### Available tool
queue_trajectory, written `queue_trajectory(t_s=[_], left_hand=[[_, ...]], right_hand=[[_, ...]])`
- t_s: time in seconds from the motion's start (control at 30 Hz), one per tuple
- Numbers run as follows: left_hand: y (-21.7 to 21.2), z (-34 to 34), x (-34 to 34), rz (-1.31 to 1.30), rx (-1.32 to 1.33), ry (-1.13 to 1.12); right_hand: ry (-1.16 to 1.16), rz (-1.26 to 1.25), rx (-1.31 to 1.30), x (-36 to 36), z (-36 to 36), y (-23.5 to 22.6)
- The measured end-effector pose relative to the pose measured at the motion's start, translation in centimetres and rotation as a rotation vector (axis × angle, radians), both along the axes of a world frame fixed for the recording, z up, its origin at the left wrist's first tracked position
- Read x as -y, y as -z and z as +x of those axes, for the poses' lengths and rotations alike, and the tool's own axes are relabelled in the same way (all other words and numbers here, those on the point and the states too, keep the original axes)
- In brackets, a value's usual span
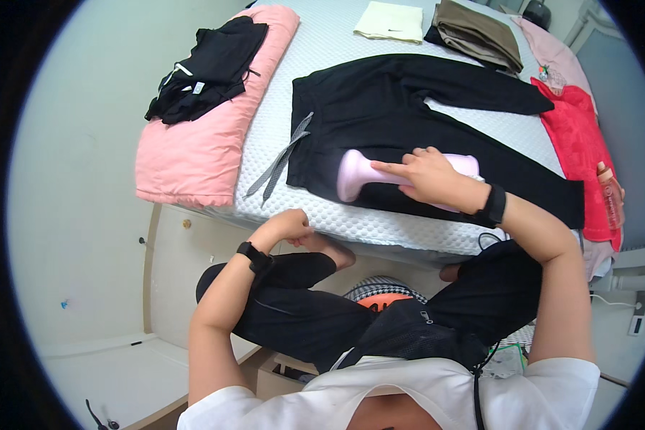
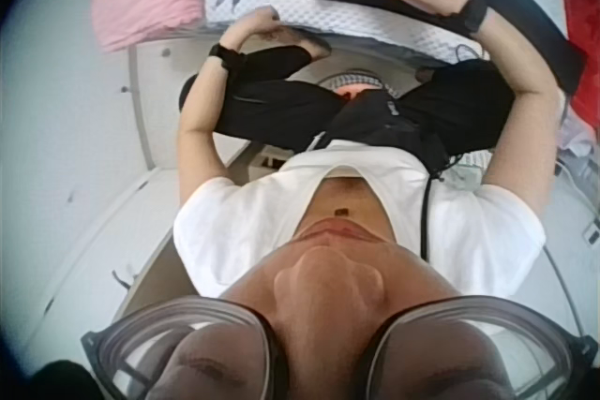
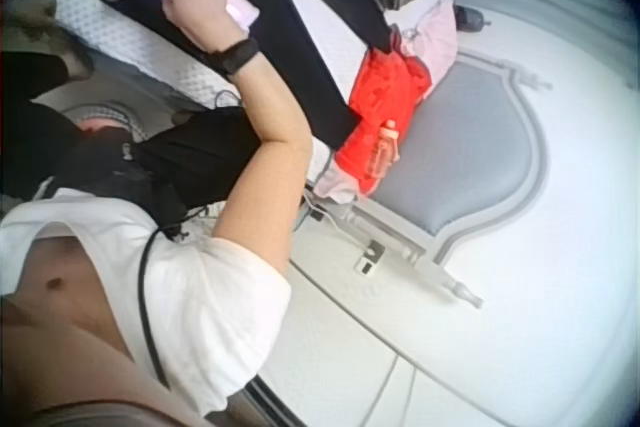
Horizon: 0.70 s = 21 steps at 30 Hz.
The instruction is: The person is using a handheld steamer on a pair of black pants laid out on a bed.
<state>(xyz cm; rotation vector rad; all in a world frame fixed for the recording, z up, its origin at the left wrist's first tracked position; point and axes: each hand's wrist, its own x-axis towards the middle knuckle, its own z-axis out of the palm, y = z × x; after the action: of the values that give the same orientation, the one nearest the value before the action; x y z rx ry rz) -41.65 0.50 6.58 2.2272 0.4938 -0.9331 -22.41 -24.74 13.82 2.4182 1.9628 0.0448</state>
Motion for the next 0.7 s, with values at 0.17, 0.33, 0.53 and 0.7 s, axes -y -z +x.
queue_trajectory(t_s=[0.17, 0.33, 0.53, 0.7], left_hand=[[2.7, -0.4, 1.4, 0.186, 0.216, 0.264], [3.7, 0.1, 2.5, 0.161, 0.220, 0.304], [2.2, 1.6, 5.3, 0.276, 0.223, 0.405], [1.9, 2.2, 6.3, 0.397, 0.216, 0.486]], right_hand=[[-0.003, -0.110, 0.065, 3.6, 1.0, -1.3], [0.037, -0.088, 0.039, 4.3, 0.9, -0.9], [-0.014, 0.010, 0.007, 2.6, 0.6, 0.6], [-0.035, 0.015, 0.018, 1.9, 0.1, 1.1]])
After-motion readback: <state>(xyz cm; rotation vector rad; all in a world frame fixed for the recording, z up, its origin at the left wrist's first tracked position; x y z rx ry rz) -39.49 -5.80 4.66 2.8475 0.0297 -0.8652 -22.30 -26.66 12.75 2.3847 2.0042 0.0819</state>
